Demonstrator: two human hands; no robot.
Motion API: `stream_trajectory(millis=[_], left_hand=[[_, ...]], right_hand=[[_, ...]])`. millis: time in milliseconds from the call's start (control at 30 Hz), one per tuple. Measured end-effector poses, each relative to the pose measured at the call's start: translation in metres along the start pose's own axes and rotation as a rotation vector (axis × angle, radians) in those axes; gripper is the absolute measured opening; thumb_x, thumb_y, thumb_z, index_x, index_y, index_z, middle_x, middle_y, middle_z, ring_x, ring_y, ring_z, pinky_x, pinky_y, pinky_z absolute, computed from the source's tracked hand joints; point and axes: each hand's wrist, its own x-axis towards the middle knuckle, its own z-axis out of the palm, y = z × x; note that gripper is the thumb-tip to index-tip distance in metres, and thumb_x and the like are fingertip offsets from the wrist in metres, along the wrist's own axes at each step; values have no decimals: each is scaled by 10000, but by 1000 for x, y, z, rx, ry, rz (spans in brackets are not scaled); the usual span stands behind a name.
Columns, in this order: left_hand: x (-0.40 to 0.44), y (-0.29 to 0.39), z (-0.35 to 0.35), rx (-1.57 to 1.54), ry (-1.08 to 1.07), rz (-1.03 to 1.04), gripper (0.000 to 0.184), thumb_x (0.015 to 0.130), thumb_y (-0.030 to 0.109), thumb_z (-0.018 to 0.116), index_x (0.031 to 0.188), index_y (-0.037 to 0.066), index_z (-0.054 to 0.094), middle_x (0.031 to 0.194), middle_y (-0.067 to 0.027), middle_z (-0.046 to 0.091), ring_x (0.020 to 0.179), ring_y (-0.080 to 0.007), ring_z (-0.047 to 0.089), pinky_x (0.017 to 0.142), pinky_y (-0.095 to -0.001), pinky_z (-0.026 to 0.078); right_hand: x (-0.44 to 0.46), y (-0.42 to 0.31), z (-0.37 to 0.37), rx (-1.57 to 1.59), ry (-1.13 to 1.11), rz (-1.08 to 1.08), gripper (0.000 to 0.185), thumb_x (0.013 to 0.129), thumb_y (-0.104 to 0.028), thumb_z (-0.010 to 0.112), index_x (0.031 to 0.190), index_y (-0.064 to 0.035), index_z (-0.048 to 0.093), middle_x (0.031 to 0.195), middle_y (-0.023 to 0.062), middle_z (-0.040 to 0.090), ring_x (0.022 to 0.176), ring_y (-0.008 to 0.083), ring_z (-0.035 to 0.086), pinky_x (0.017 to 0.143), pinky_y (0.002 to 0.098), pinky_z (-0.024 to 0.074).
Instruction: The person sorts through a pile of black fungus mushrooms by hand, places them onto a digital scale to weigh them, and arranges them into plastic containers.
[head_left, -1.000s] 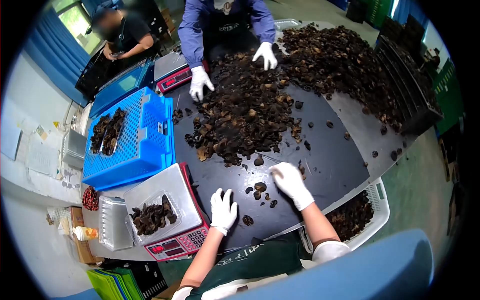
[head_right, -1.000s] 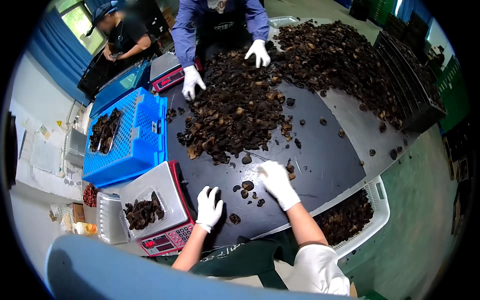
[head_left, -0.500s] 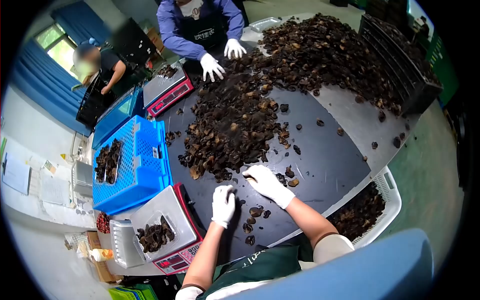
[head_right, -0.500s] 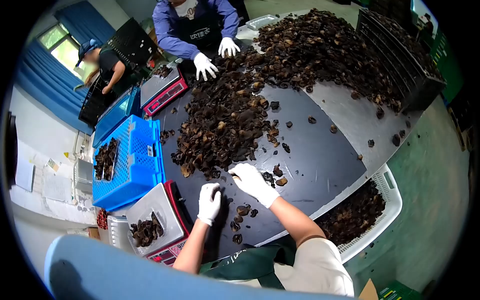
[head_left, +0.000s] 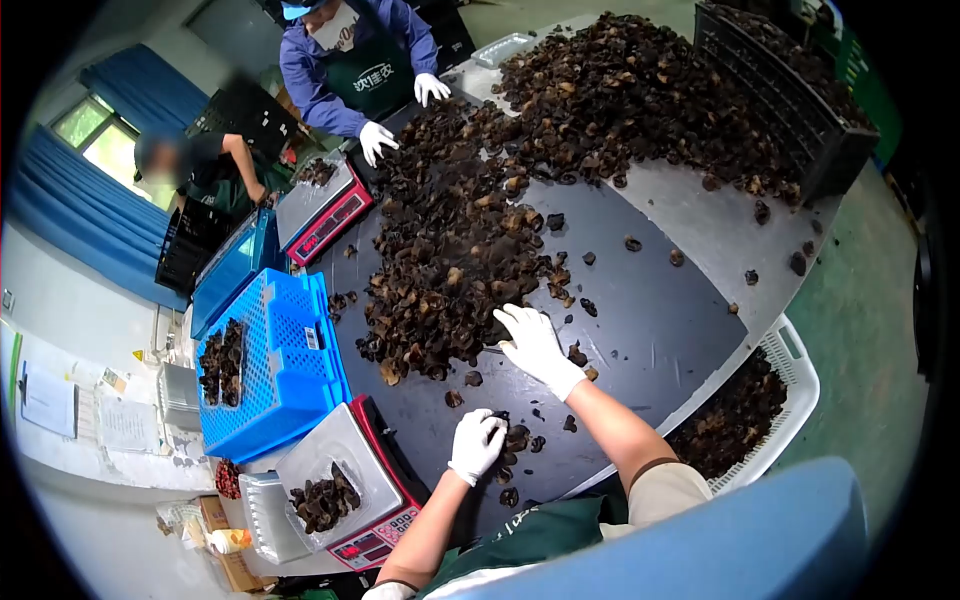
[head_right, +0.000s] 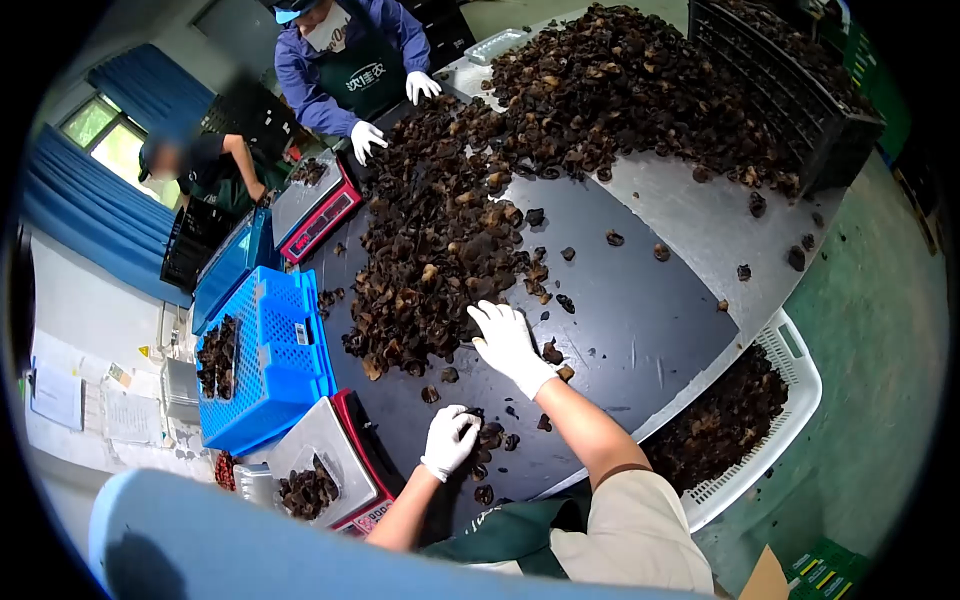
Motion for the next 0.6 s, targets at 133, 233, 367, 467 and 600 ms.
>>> stream_trajectory(millis=[133, 233, 367, 467, 600], left_hand=[[-7, 13, -7, -342, 166, -272, 294, 782, 160, 774, 670, 22, 540, 703, -87, 606, 597, -194, 567, 587, -314, 470], [-9, -8, -13, -338, 356, -496, 356, 802, 150, 761, 625, 1, 489, 602, -80, 555, 568, -117, 498, 558, -296, 437], [1, -42, -25, -300, 497, -454, 123, 823, 17, 645, 911, 6, 560, 833, -107, 609, 760, -193, 575, 768, -311, 487], [9, -59, -21, -115, 467, -355, 359, 804, 8, 632, 1155, 24, 556, 1093, -165, 535, 1003, -298, 557, 923, -372, 450], [11, -61, -6, 209, 278, -313, 300, 803, 109, 693, 1081, 66, 589, 1042, -181, 533, 954, -353, 553, 860, -395, 465]], right_hand=[[8, -14, 10, 44, -350, 58, 470, 825, -266, 699, 1228, -89, 533, 1143, 147, 551, 979, 324, 600, 827, 429, 500], [-7, -19, 10, 233, -394, -35, 377, 855, -272, 656, 1168, -79, 569, 1027, 148, 627, 920, 335, 644, 817, 437, 517], [-19, -17, -22, 471, -414, 189, 348, 878, -235, 617, 1195, -92, 620, 1078, 141, 687, 970, 290, 666, 852, 379, 518], [-23, -4, -42, 834, -386, 399, 295, 931, -165, 601, 1183, -13, 619, 985, 77, 695, 864, 131, 630, 787, 280, 501], [-34, 13, -54, 1127, -345, 533, 272, 973, -160, 566, 1206, -25, 606, 1087, 70, 673, 946, 127, 626, 811, 287, 516]])
